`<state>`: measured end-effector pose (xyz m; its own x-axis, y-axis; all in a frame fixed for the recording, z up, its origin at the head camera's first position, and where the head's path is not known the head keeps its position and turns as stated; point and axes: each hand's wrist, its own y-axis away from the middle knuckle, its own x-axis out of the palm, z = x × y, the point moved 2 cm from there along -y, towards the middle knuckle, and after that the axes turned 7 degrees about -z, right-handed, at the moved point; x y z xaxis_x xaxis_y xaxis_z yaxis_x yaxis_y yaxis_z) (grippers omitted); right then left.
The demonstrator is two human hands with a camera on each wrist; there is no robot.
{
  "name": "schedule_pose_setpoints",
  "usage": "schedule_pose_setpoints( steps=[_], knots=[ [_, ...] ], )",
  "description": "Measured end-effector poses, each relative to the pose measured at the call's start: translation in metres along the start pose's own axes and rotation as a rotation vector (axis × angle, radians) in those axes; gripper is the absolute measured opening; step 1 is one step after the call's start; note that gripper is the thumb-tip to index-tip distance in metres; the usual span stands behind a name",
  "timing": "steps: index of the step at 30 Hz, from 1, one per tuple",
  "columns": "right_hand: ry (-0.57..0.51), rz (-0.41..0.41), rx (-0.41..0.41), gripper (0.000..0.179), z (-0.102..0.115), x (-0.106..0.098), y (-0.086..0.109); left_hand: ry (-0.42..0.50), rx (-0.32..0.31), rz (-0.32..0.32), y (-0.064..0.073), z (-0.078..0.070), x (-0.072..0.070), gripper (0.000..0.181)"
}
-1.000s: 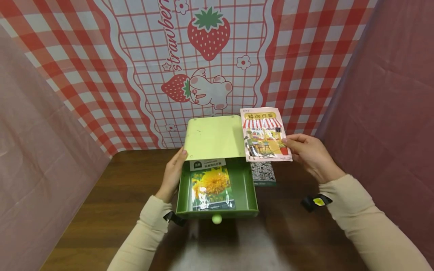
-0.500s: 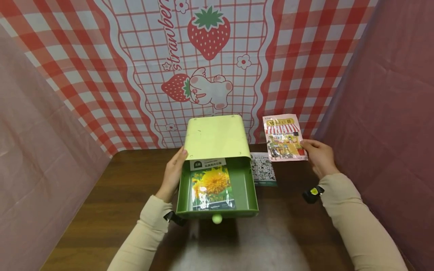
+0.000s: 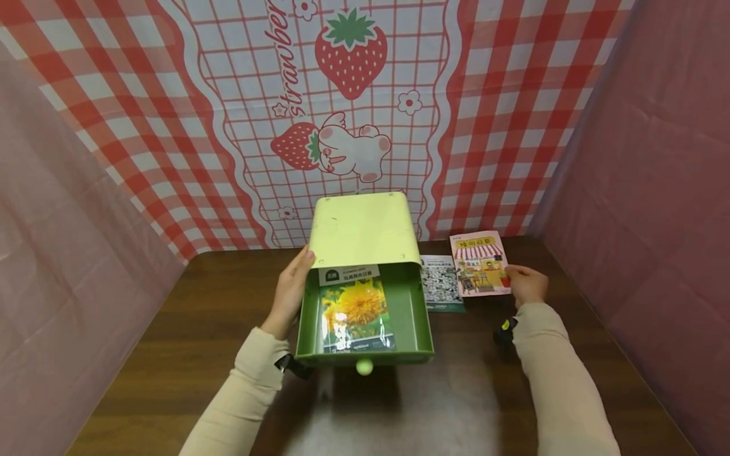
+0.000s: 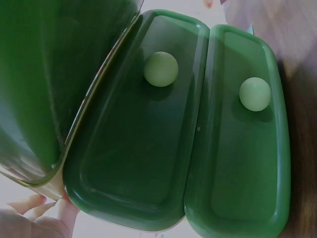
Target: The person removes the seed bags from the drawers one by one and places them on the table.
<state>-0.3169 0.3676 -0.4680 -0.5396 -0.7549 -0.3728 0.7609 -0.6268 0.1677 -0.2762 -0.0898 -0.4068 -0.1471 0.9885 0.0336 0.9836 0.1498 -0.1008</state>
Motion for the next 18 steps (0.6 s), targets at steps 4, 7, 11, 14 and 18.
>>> schedule_pose_setpoints(
  steps=[4,7,11,14,18],
  knots=[
    [0.068,-0.017,0.023,0.045,-0.012,0.004,0.004,-0.007,0.002,-0.003,0.001,0.001,0.0,0.063],
    [0.093,-0.019,0.039,0.043,-0.018,0.008,0.005,-0.013,0.003,-0.005,0.001,0.0,0.001,0.063],
    [0.114,-0.02,0.039,0.041,-0.022,0.012,0.005,-0.016,0.003,-0.005,0.001,0.0,0.001,0.063],
    [0.159,-0.027,-0.003,0.039,-0.023,0.015,0.008,-0.021,0.004,-0.007,0.001,0.0,0.001,0.065],
    [0.274,-0.03,-0.098,0.04,-0.019,0.016,0.013,-0.023,0.0,-0.011,0.001,0.0,0.0,0.064]
  ],
)
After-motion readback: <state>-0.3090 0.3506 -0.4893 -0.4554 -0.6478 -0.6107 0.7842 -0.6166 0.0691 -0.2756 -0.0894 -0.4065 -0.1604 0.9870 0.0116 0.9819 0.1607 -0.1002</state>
